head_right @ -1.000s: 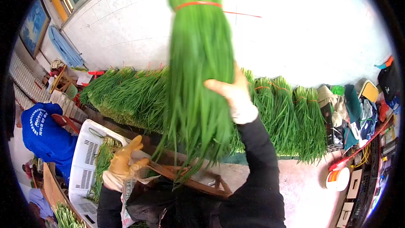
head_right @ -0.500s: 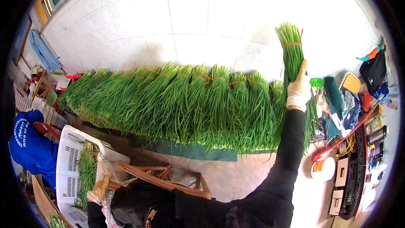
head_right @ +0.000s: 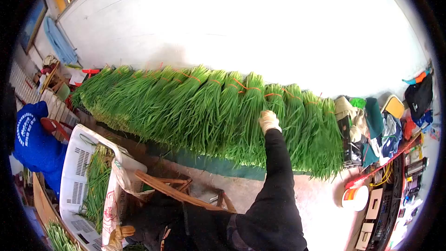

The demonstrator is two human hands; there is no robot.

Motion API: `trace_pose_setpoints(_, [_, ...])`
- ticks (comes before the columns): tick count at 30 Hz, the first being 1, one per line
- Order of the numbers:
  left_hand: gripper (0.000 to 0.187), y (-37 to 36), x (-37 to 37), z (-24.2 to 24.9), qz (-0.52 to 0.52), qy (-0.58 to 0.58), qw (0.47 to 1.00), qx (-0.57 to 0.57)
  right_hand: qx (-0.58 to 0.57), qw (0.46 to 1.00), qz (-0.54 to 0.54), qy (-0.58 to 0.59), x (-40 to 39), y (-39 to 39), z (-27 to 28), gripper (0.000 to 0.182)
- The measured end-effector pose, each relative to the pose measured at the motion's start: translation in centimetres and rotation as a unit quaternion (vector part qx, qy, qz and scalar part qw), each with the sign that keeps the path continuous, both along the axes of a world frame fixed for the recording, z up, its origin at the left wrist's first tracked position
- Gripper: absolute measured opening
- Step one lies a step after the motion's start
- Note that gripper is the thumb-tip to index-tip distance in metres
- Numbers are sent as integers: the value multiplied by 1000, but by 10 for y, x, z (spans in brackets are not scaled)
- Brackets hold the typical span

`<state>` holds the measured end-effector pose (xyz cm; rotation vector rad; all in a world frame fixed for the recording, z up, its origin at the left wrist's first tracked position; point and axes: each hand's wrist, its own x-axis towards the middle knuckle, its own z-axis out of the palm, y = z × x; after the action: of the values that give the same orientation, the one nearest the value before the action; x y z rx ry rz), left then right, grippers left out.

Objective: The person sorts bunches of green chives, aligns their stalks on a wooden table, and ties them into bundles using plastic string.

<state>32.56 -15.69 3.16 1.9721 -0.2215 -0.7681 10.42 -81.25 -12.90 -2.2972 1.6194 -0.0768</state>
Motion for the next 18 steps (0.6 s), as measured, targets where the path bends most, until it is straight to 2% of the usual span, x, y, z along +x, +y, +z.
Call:
trace_pose_setpoints(1, [56,5,-3,-1,7,2,1000,-4,37,998,34,-40,15,-4,1,37])
trace_pose_setpoints(2, [56,13,-8,-1,14,3,1000,-9,15,982,87,-167,28,-1,4,33])
trace_pose_setpoints(4, [56,26,-20,-3,24,3,1000,-16,-29,940,193,-279,74,24,51,28])
trace_pose_setpoints(5, [55,36,-28,-2,31,2,999,-20,-7,910,237,-339,101,43,84,28])
trace_pose_setpoints(6, [55,36,-34,8,21,-20,999,-27,18,899,283,-332,128,75,129,30])
trace_pose_setpoints(8, [46,48,-47,5,67,-28,996,-55,72,854,409,-312,178,125,186,32])
trace_pose_setpoints(9, [35,46,-54,21,66,-61,996,-4,46,816,503,-280,200,146,205,33])
trace_pose_setpoints(10, [33,57,-58,17,50,-67,996,-17,94,775,557,-282,222,179,226,33])
trace_pose_setpoints(11, [34,66,-67,5,99,-6,995,-17,140,736,602,-277,237,208,239,33])
trace_pose_setpoints(13, [34,83,-91,3,144,9,987,-70,144,638,720,-233,277,261,243,35])
trace_pose_setpoints(15, [35,111,-118,-15,188,6,976,-111,145,570,793,-159,303,329,249,33])
trace_pose_setpoints(17, [35,131,-147,-14,234,6,968,-95,7,432,897,-93,323,397,257,33])
trace_pose_setpoints(18, [35,142,-161,-22,272,13,953,-132,-12,402,914,-52,334,426,248,35])
